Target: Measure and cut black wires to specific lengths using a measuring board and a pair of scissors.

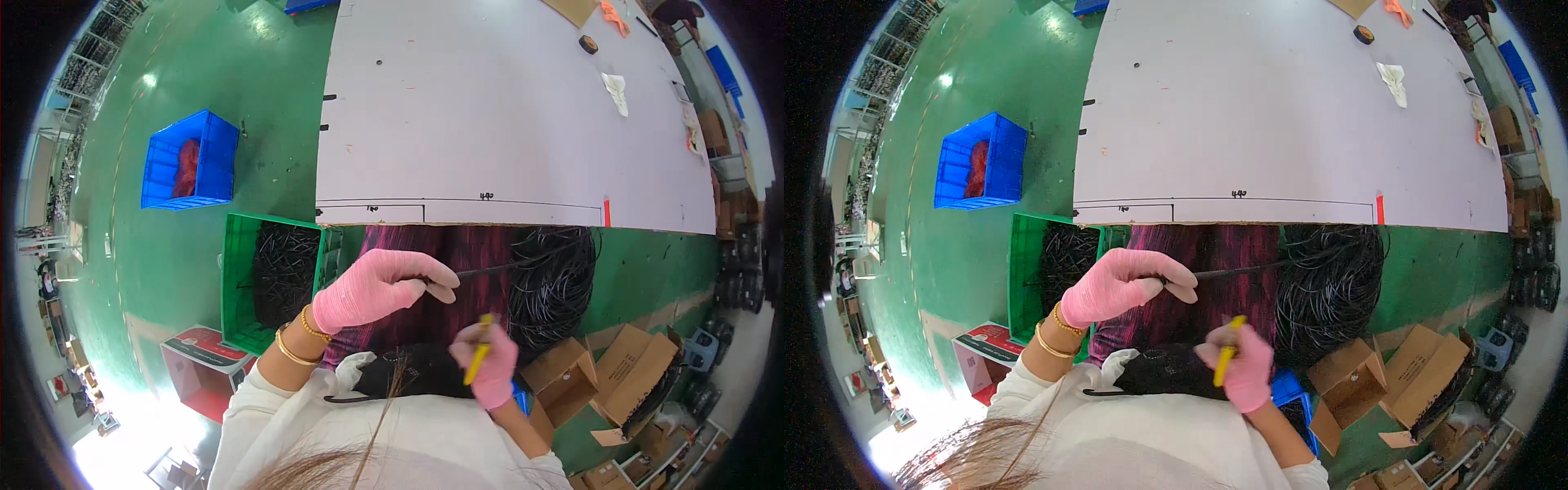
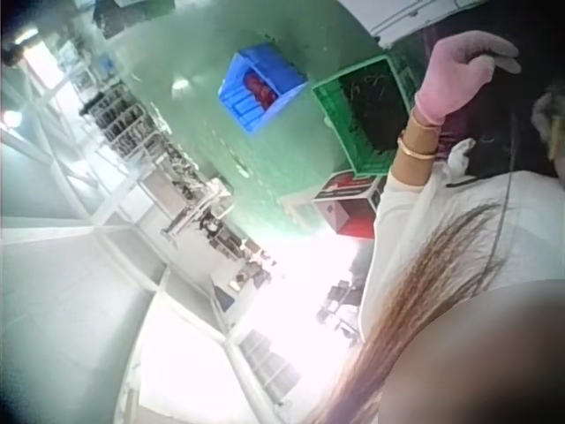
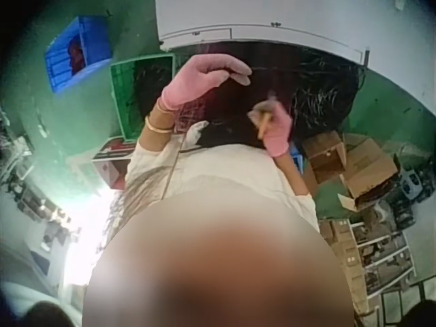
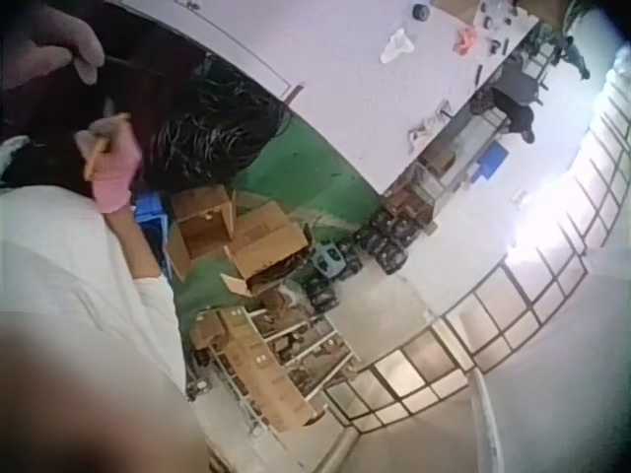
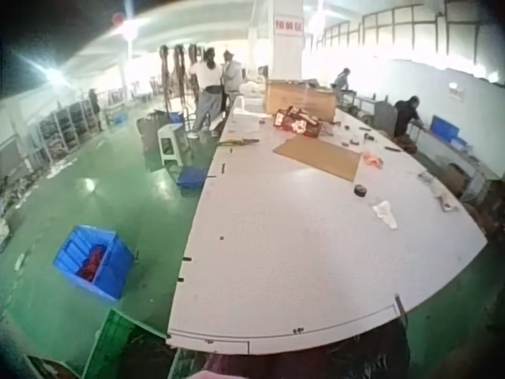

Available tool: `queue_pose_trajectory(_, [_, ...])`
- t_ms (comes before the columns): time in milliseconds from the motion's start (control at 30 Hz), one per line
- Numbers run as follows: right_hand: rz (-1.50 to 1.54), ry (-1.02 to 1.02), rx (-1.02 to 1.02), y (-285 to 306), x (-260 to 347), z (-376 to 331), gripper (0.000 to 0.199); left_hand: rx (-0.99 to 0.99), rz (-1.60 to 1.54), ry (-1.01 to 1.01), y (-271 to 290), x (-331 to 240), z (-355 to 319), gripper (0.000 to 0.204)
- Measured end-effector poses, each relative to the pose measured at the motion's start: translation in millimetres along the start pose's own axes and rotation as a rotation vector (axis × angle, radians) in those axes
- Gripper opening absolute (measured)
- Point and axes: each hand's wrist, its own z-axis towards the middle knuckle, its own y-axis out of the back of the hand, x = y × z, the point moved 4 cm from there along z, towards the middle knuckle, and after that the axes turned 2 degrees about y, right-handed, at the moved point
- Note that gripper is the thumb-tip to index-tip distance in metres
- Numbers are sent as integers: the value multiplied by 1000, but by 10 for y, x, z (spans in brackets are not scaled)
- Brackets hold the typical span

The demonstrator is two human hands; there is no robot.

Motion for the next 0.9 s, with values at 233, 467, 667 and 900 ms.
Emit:
queue_pose_trajectory(233, [-529, 599, 11, -70, 964, 641, 31, 34, -26, -36, -57, -58, -96, 38])
queue_pose_trajectory(467, [-755, 631, 128, -258, 980, 641, 26, -322, 257, -79, 397, -49, -607, 34])
queue_pose_trajectory(667, [-331, 282, 193, -452, 1045, 606, 14, -938, 1125, 313, 1306, 498, -1528, 17])
queue_pose_trajectory(900, [-410, 279, 258, -926, 1180, 668, 17, -659, 683, -258, 560, 135, -860, 40])
